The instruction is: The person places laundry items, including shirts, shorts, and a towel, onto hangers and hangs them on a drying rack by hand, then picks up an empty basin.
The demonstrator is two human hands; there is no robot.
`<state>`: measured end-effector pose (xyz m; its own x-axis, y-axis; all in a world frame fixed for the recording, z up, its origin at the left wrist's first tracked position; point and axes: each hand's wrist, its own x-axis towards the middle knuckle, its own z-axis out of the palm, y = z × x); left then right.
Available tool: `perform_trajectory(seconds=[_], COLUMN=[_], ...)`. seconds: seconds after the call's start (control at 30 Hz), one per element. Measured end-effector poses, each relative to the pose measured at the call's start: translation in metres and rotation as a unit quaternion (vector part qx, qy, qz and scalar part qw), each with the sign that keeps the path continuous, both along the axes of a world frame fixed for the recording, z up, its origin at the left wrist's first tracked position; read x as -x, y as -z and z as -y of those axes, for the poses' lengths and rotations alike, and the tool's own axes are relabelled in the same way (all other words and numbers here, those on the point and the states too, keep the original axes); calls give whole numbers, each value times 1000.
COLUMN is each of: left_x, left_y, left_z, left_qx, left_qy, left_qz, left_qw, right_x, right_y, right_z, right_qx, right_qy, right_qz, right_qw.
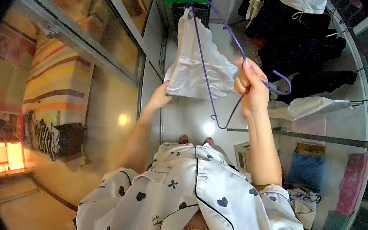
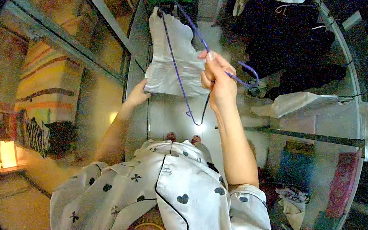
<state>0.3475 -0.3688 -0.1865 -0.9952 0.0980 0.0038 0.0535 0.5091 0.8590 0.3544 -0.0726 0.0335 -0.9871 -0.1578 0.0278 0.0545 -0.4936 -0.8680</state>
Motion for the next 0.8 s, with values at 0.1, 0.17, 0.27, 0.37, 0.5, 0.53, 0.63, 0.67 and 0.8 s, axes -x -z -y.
perform_trajectory(seconds=[0.1, 0.17, 0.27, 0.37, 0.5, 0.53, 0.63, 0.67, 0.8], left_x=[-4, 0, -11, -20, -28, -30, -37, -39, -44], left_y=[0, 11, -1, -4, -8, -9, -20, -24, -19], left_z=[-18, -29, -53, -76, -90, -91, -89, -88, -84], left_qx=[24, -31, -116, -148, -127, -126, 0, 23, 51], left_qy=[9, 47, 73, 74, 58, 55, 33, 33, 37], left_qz=[22, 59, 77, 72, 41, 32, 13, 5, -45], left_qw=[999, 997, 988, 984, 989, 990, 999, 999, 997], right_x=[13, 23, 39, 54, 67, 67, 70, 72, 73], right_y=[2, 6, 11, 21, 28, 27, 22, 24, 29], right_z=[9, 12, 21, 29, 39, 42, 51, 53, 58], right_qx=[30, 38, 35, 28, 13, 15, 11, 25, 22], right_qy=[13, 23, 60, 72, 77, 81, 85, 78, 75], right_qz=[8, 5, 10, 12, -2, 7, 11, 17, 30], right_qw=[999, 999, 998, 997, 997, 997, 996, 996, 996])
